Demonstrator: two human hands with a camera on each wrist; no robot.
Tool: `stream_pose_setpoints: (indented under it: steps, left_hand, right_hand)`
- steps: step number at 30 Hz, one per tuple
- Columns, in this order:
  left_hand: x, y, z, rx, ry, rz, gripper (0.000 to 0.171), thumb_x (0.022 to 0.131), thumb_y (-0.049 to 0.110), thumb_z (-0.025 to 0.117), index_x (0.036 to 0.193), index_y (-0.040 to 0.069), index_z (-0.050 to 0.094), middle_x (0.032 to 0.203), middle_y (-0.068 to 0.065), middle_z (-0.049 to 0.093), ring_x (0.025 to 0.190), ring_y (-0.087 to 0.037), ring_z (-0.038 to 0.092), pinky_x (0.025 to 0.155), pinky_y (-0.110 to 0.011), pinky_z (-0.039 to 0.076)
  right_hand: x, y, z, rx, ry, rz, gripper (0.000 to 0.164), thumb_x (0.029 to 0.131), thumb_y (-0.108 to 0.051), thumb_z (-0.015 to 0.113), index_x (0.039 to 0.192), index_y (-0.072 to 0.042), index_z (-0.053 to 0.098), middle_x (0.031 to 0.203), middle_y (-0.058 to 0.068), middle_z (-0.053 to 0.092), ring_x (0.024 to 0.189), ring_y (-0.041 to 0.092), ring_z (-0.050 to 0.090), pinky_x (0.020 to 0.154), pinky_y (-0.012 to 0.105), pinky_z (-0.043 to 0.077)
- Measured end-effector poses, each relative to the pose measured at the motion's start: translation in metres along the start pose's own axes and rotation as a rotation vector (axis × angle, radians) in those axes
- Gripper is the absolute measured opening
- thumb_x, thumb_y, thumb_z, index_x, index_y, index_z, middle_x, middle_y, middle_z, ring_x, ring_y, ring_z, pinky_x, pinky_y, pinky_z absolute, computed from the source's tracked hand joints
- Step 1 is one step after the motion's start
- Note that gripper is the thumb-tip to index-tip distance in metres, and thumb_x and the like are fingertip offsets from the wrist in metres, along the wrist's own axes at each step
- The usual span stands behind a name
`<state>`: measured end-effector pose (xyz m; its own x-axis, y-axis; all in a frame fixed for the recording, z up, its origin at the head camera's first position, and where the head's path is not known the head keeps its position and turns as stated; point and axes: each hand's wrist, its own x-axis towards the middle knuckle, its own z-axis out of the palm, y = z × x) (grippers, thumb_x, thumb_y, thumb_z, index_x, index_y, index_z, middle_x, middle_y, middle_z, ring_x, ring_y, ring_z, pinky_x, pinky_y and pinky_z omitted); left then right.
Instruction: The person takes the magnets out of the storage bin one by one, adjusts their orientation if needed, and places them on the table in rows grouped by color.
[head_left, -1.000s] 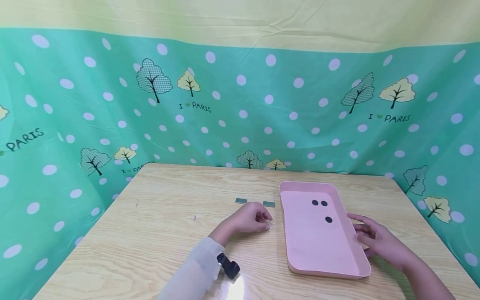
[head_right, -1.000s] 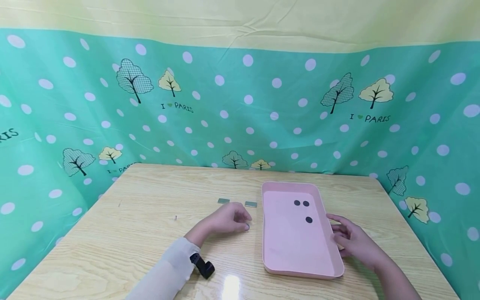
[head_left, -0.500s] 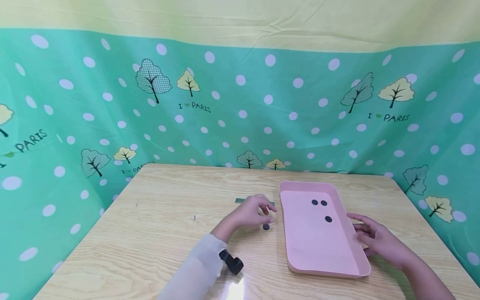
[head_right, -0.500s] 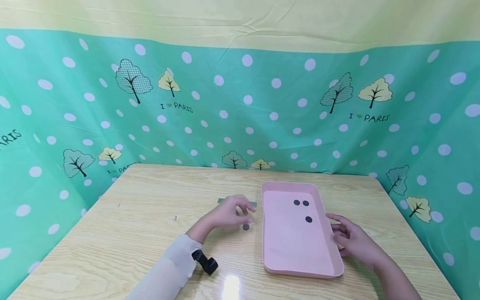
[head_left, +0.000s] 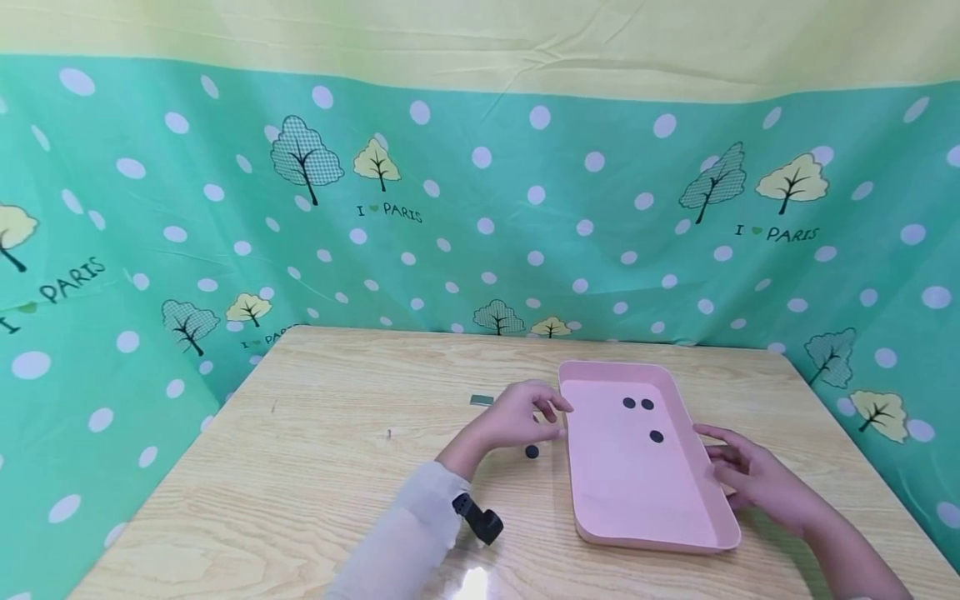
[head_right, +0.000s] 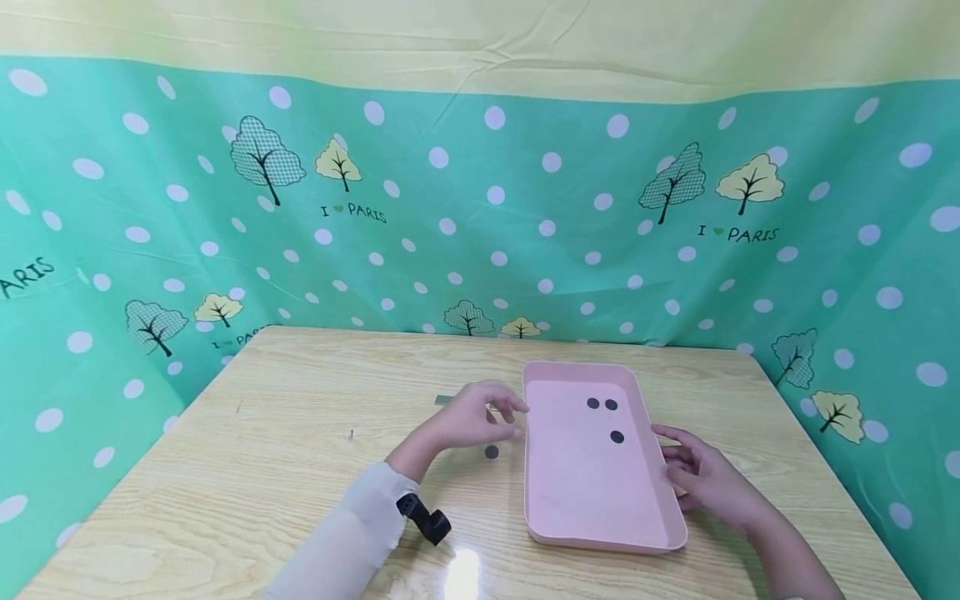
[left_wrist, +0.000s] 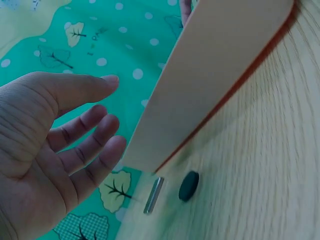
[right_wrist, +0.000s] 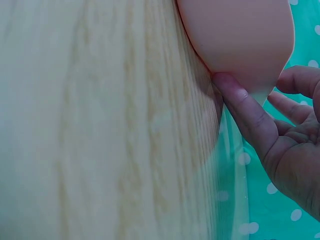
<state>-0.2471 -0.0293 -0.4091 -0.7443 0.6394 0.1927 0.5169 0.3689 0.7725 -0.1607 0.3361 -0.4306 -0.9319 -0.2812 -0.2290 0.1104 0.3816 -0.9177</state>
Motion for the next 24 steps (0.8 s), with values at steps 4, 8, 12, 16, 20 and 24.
stream_pose_setpoints:
  steps: [4, 8, 12, 16, 20, 24]
  left_hand:
    - [0.005, 0.005, 0.003, -0.018, 0.003, -0.004, 0.027, 0.083, 0.009, 0.077, 0.109, 0.005, 0.071, 0.107, -0.008, 0.067, 0.085, -0.007, 0.062, 0.067, -0.020, 0.052]
    - [0.009, 0.010, 0.006, -0.019, 0.004, -0.003, 0.026, 0.083, 0.009, 0.078, 0.108, 0.006, 0.072, 0.107, -0.009, 0.066, 0.085, -0.006, 0.062, 0.066, -0.020, 0.052]
    - [0.012, 0.013, 0.009, -0.018, -0.002, 0.001, 0.026, 0.083, 0.010, 0.077, 0.108, 0.006, 0.072, 0.108, -0.008, 0.066, 0.085, -0.004, 0.061, 0.066, -0.018, 0.052]
    - [0.016, 0.015, 0.012, -0.034, -0.005, 0.001, 0.026, 0.083, 0.010, 0.077, 0.108, 0.005, 0.071, 0.108, -0.006, 0.068, 0.085, -0.004, 0.062, 0.067, -0.018, 0.052]
    - [0.019, 0.018, 0.014, -0.035, -0.007, -0.004, 0.027, 0.083, 0.011, 0.078, 0.108, 0.005, 0.071, 0.107, -0.005, 0.069, 0.085, -0.004, 0.062, 0.068, -0.018, 0.052]
    - [0.022, 0.024, 0.015, -0.029, -0.009, -0.003, 0.026, 0.083, 0.012, 0.079, 0.107, 0.006, 0.072, 0.105, -0.003, 0.069, 0.085, -0.003, 0.062, 0.068, -0.018, 0.051]
  right_hand:
    - [0.000, 0.000, 0.000, 0.007, -0.004, -0.006, 0.065, 0.101, -0.015, 0.053, 0.152, 0.002, 0.016, 0.136, 0.039, 0.038, 0.109, 0.033, 0.059, 0.073, 0.046, 0.058]
    - [0.000, -0.001, 0.000, 0.011, -0.011, -0.016, 0.065, 0.102, -0.016, 0.052, 0.152, 0.002, 0.016, 0.136, 0.039, 0.038, 0.107, 0.028, 0.060, 0.074, 0.046, 0.058]
    - [0.000, -0.001, 0.000, 0.009, -0.014, -0.025, 0.064, 0.102, -0.017, 0.052, 0.152, 0.003, 0.016, 0.135, 0.039, 0.039, 0.106, 0.025, 0.060, 0.074, 0.046, 0.058]
    - [0.000, 0.000, 0.001, 0.006, -0.006, -0.024, 0.064, 0.102, -0.016, 0.053, 0.152, 0.002, 0.017, 0.135, 0.039, 0.039, 0.107, 0.028, 0.060, 0.073, 0.046, 0.058]
    - [0.000, 0.000, 0.000, 0.012, -0.010, -0.028, 0.064, 0.102, -0.016, 0.052, 0.152, 0.002, 0.016, 0.135, 0.039, 0.039, 0.106, 0.025, 0.060, 0.073, 0.047, 0.058]
    - [-0.001, 0.001, 0.000, 0.019, -0.017, -0.035, 0.063, 0.102, -0.016, 0.052, 0.152, 0.002, 0.017, 0.136, 0.039, 0.039, 0.104, 0.020, 0.061, 0.073, 0.047, 0.058]
